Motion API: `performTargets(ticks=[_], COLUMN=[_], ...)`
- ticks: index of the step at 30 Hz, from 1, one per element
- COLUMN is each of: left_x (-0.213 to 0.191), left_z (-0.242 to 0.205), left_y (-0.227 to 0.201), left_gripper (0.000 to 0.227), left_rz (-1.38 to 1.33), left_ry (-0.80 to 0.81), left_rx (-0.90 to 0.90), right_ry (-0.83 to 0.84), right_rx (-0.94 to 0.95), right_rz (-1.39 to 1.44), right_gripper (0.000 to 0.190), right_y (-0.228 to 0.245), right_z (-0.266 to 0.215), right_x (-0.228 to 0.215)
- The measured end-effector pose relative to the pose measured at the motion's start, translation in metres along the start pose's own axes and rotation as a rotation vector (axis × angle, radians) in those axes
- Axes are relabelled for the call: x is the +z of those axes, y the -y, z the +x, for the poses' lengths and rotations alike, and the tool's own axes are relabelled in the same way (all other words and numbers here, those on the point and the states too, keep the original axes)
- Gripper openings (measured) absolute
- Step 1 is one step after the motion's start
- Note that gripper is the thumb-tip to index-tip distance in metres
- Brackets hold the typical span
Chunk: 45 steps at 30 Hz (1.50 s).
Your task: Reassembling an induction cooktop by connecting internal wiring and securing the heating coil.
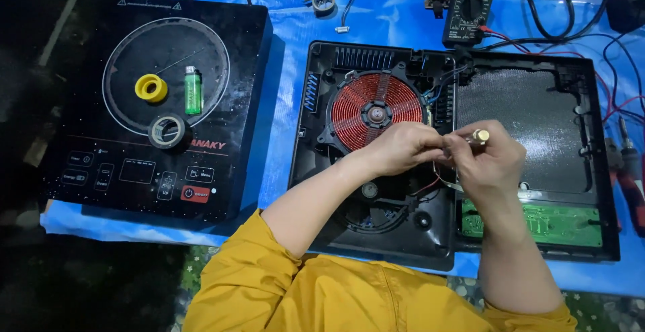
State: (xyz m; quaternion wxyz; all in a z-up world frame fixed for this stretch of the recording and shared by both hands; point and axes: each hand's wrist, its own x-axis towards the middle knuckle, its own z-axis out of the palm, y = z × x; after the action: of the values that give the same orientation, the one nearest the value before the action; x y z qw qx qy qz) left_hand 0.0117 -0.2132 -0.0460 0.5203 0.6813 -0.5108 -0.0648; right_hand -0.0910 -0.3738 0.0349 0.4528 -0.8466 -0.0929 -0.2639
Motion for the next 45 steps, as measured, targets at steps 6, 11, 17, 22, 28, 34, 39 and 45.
performTargets(ticks=[6,11,17,22,28,34,39,45], left_x=[0.000,-0.002,-0.010,-0.004,-0.006,-0.017,-0.013,-0.020], left_z=[0.011,0.010,0.008,0.014,0.012,0.011,0.013,0.013], left_y=[-0.017,-0.022,-0.026,-0.034,-0.036,-0.037,-0.047,-0.052], left_gripper=[0.036,0.035,0.014,0.025,0.036,0.019,0.022,0.023], left_rz=[0.159,0.115,0.013,0.074,0.099,-0.032,-0.093,-0.089], left_ry=[-0.112,-0.125,0.062,-0.015,-0.116,0.040,-0.176,0.004], left_rx=[-0.043,-0.024,-0.020,-0.205,-0.141,-0.162,-0.150,-0.151], right_ry=[0.163,0.340,0.900,1.069,1.150,1.191,1.059,1.123], right_rx=[0.269,0.256,0.229,0.133,0.209,-0.126,0.120,0.183], right_rz=[-0.137,-0.446,-0.593,-0.704,-1.023,-0.874,-1.273,-1.022], right_gripper=[0.021,0.017,0.015,0.039,0.026,0.030,0.068,0.026], right_y=[0.062,0.056,0.069,0.088,0.088,0.070,0.110,0.086], right_z=[0.025,0.039,0.077,0.098,0.099,0.096,0.101,0.096], right_x=[-0.012,-0.024,-0.040,-0.041,-0.030,-0.032,-0.034,-0.037])
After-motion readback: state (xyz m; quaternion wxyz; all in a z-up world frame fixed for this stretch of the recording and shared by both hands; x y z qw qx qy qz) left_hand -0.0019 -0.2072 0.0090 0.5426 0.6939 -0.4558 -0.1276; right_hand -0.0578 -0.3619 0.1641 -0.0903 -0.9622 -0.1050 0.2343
